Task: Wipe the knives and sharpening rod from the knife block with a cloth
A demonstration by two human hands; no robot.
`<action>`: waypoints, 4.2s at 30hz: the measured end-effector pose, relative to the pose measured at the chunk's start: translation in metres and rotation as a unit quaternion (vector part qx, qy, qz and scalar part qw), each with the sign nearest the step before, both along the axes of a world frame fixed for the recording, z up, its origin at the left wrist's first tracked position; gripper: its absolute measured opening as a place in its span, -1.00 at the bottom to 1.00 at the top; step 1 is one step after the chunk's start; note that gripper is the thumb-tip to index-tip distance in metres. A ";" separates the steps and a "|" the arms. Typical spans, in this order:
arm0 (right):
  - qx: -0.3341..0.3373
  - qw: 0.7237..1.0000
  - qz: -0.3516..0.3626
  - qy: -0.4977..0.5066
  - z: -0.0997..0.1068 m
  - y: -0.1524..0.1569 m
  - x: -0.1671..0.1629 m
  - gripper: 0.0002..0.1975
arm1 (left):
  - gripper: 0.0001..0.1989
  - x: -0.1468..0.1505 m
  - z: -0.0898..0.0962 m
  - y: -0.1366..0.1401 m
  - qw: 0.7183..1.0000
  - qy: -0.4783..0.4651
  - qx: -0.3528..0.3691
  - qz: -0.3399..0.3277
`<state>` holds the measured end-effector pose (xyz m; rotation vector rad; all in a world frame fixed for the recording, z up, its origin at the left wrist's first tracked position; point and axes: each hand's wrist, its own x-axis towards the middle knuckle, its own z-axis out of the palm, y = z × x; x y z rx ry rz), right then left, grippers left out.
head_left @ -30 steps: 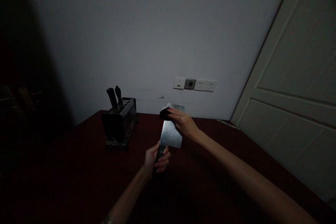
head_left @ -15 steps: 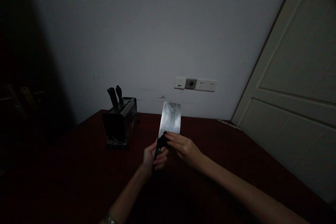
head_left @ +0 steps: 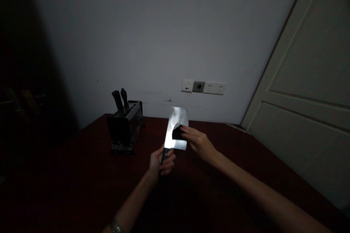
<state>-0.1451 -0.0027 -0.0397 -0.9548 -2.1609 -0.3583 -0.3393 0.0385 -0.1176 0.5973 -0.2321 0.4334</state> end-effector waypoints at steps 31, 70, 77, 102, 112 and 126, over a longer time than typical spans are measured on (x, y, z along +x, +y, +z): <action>-0.040 0.979 0.109 -0.166 0.016 0.000 -0.032 -0.71 | -0.75 0.005 0.002 -0.002 1.000 0.000 0.022 0.008; 0.057 0.998 -0.041 -0.009 0.055 0.048 0.046 -0.67 | -0.59 0.008 0.001 -0.010 0.998 0.013 0.060 -0.024; 0.029 0.999 0.001 -0.027 0.025 0.018 0.026 -0.56 | -0.65 0.004 0.003 -0.007 0.999 -0.017 0.032 0.003; 0.005 0.996 0.072 -0.044 -0.009 -0.017 -0.026 -0.75 | -0.53 0.004 0.005 -0.006 0.998 0.037 0.044 0.007; 0.004 0.993 0.091 -0.073 0.002 -0.013 -0.035 -0.76 | -0.72 0.010 0.003 -0.012 0.997 0.009 0.072 -0.011; -0.015 0.997 0.069 -0.043 -0.008 -0.013 -0.034 -0.74 | -0.70 0.012 -0.001 -0.011 0.999 -0.007 0.049 0.007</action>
